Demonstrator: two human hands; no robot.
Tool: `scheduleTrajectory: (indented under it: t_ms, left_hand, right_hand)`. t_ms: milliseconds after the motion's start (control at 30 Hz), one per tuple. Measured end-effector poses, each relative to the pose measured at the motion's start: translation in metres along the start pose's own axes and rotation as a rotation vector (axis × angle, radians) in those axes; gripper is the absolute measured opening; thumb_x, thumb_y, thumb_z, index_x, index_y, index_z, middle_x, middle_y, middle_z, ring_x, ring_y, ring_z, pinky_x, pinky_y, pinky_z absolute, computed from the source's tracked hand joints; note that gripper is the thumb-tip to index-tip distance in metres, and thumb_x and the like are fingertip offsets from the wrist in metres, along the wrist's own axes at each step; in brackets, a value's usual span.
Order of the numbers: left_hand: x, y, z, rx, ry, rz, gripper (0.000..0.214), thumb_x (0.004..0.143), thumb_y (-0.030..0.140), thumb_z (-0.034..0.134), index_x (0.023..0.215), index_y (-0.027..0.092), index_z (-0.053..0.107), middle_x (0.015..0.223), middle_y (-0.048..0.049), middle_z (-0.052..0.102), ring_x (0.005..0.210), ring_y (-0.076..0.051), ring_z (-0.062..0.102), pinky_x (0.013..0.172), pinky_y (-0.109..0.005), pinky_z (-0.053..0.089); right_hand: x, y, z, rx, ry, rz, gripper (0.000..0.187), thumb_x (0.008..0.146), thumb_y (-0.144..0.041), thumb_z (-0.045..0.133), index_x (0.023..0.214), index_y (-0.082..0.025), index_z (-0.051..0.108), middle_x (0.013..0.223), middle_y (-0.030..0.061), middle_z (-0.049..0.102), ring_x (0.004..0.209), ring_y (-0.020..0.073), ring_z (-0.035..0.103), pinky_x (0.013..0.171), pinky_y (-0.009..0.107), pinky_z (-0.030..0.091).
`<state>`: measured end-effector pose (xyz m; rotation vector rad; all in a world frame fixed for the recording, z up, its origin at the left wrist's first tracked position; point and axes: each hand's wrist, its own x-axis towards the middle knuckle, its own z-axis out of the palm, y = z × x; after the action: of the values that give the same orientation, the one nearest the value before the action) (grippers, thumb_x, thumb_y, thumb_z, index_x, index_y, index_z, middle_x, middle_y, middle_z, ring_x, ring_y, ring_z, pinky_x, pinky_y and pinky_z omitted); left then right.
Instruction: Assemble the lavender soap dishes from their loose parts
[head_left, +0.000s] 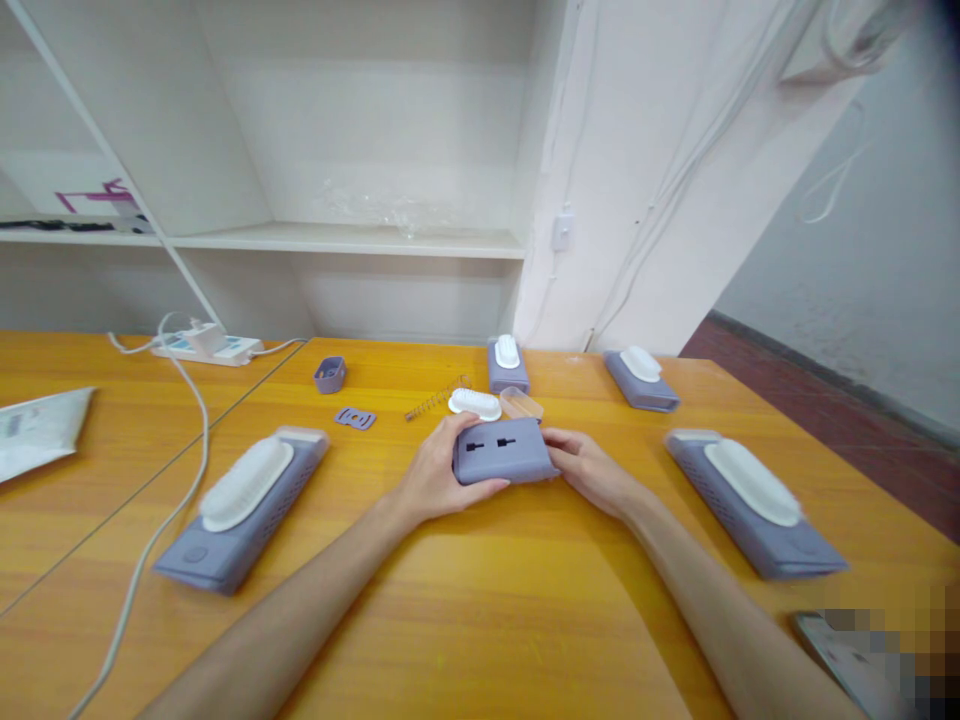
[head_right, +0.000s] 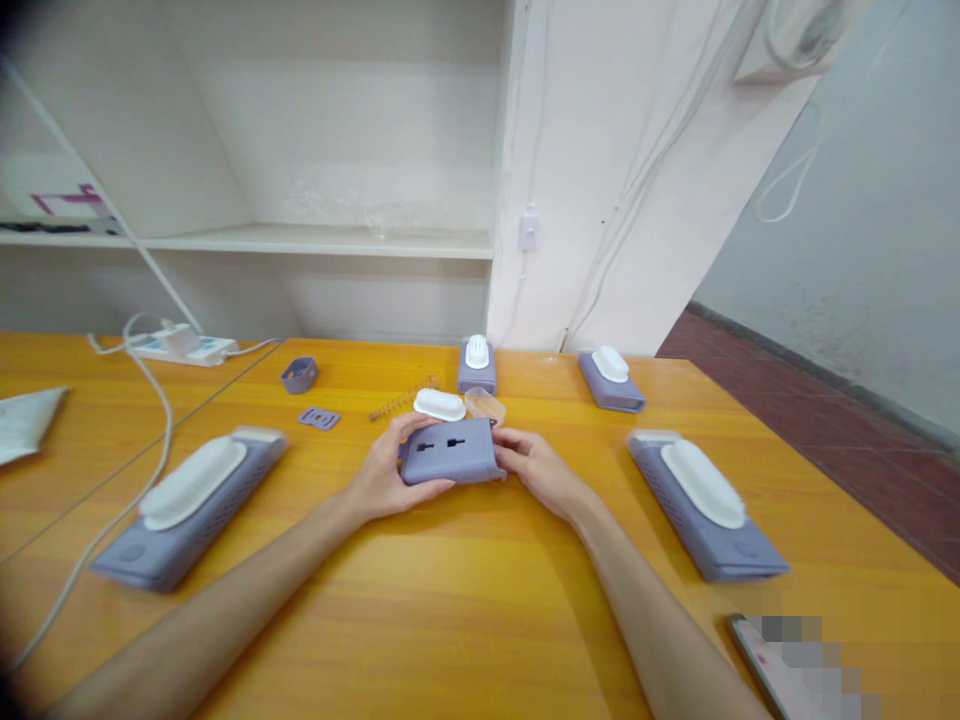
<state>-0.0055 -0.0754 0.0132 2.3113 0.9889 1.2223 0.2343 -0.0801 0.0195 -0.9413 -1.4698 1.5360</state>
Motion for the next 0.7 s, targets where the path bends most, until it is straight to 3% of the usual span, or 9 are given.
scheduleTrajectory:
  t_ms: [133, 233, 467, 600, 700]
  left_hand:
    - [0.000, 0.002, -0.001, 0.001, 0.012, -0.031, 0.071, 0.062, 0.044, 0.074, 0.120, 0.023, 0.038, 0.111, -0.0086, 0.058, 0.101, -0.024, 0.058, 0.087, -0.040, 0.048]
    - [0.001, 0.003, -0.002, 0.026, 0.109, -0.038, 0.068, 0.061, 0.044, 0.075, 0.116, 0.022, 0.042, 0.109, -0.0090, 0.058, 0.100, -0.024, 0.057, 0.086, -0.041, 0.048]
    - [0.004, 0.006, -0.001, 0.086, 0.376, 0.199, 0.076, 0.054, 0.039, 0.081, 0.115, 0.021, 0.040, 0.119, -0.0132, 0.046, 0.117, -0.030, 0.046, 0.093, -0.049, 0.043]
    - [0.002, 0.006, 0.001, 0.070, 0.417, 0.257, 0.074, 0.056, 0.035, 0.080, 0.116, 0.021, 0.038, 0.129, -0.0157, 0.032, 0.111, -0.028, 0.052, 0.091, -0.050, 0.045]
    - [0.002, 0.005, 0.003, 0.080, 0.420, 0.255, 0.068, 0.060, 0.034, 0.078, 0.115, 0.022, 0.038, 0.129, -0.0151, 0.031, 0.107, -0.027, 0.055, 0.090, -0.050, 0.046]
  right_hand:
    - [0.003, 0.007, -0.001, 0.121, 0.053, 0.039, 0.029, 0.080, -0.030, 0.062, 0.107, -0.021, 0.065, 0.084, 0.0023, 0.064, 0.071, 0.0131, 0.055, 0.065, 0.025, 0.041]
    - [0.004, 0.010, -0.004, 0.202, 0.094, 0.051, 0.028, 0.082, -0.032, 0.060, 0.106, -0.019, 0.064, 0.079, 0.0020, 0.062, 0.063, 0.0113, 0.053, 0.055, 0.023, 0.038]
    - [0.003, 0.002, 0.009, 0.330, 0.075, 0.105, 0.028, 0.088, -0.037, 0.048, 0.104, -0.018, 0.060, 0.078, 0.0039, 0.064, 0.060, 0.0124, 0.058, 0.052, 0.022, 0.041]
    - [0.004, 0.004, 0.025, 0.419, 0.017, 0.186, 0.028, 0.089, -0.040, 0.044, 0.094, -0.016, 0.058, 0.070, 0.0034, 0.062, 0.054, 0.0134, 0.058, 0.047, 0.023, 0.041]
    - [0.005, 0.009, 0.030, 0.477, 0.047, 0.212, 0.029, 0.090, -0.040, 0.041, 0.092, -0.015, 0.056, 0.068, 0.0034, 0.062, 0.051, 0.0130, 0.059, 0.046, 0.022, 0.042]
